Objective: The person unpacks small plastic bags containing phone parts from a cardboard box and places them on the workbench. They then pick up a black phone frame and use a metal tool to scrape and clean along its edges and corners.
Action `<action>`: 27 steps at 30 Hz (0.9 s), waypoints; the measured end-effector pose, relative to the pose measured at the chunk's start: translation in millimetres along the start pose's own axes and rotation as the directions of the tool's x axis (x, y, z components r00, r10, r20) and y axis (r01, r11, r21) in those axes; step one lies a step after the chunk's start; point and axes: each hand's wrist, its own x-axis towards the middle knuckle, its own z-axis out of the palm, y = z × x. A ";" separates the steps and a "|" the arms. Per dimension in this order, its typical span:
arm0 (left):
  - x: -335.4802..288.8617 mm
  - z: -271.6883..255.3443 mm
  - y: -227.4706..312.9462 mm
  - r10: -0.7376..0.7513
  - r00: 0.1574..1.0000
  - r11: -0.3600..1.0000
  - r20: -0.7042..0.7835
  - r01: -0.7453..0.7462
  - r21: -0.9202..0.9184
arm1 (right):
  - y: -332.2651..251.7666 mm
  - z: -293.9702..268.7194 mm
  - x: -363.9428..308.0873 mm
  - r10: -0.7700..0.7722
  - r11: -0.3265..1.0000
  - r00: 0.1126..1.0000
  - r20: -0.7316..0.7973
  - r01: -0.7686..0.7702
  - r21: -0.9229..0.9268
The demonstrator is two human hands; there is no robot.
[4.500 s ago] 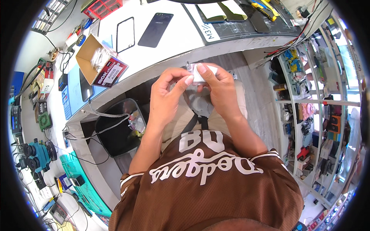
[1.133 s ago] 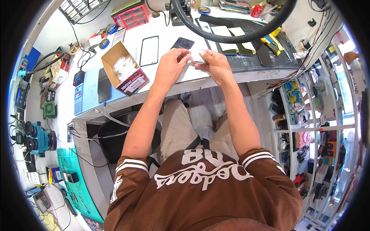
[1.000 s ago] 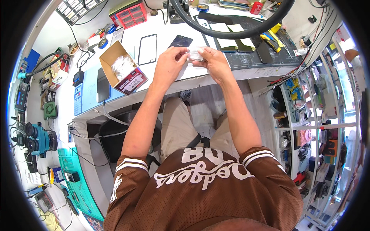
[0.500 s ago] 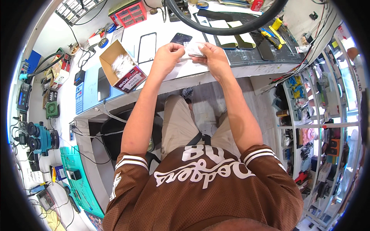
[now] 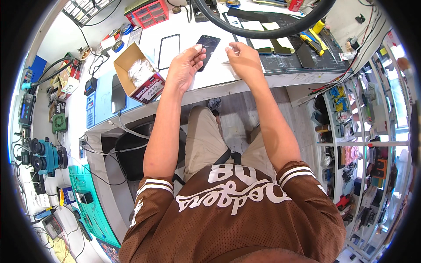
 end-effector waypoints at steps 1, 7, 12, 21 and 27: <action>0.0 1.4 -0.3 0.007 1.000 0.999 0.010 -0.007 -0.033 | 6.1 4.0 -1.6 -0.179 0.967 0.977 -0.119 0.153 -0.202; 3.9 7.7 -8.2 0.052 0.998 0.986 0.033 -0.046 -0.161 | -37.5 -15.3 -12.5 0.078 0.788 0.974 0.213 -0.191 0.585; 3.4 26.9 -17.6 0.082 0.995 0.991 0.060 -0.075 -0.113 | -46.1 -21.4 -11.0 0.228 0.607 0.917 0.329 -0.398 0.688; 14.9 46.8 -30.3 0.078 0.992 0.997 0.101 -0.075 -0.037 | -23.6 -37.9 -6.2 0.256 0.452 0.856 0.450 -0.517 0.726; 18.9 60.6 -31.0 0.115 0.989 0.993 0.092 -0.115 -0.004 | -2.5 -39.4 1.1 0.173 0.190 0.810 0.560 -0.585 0.788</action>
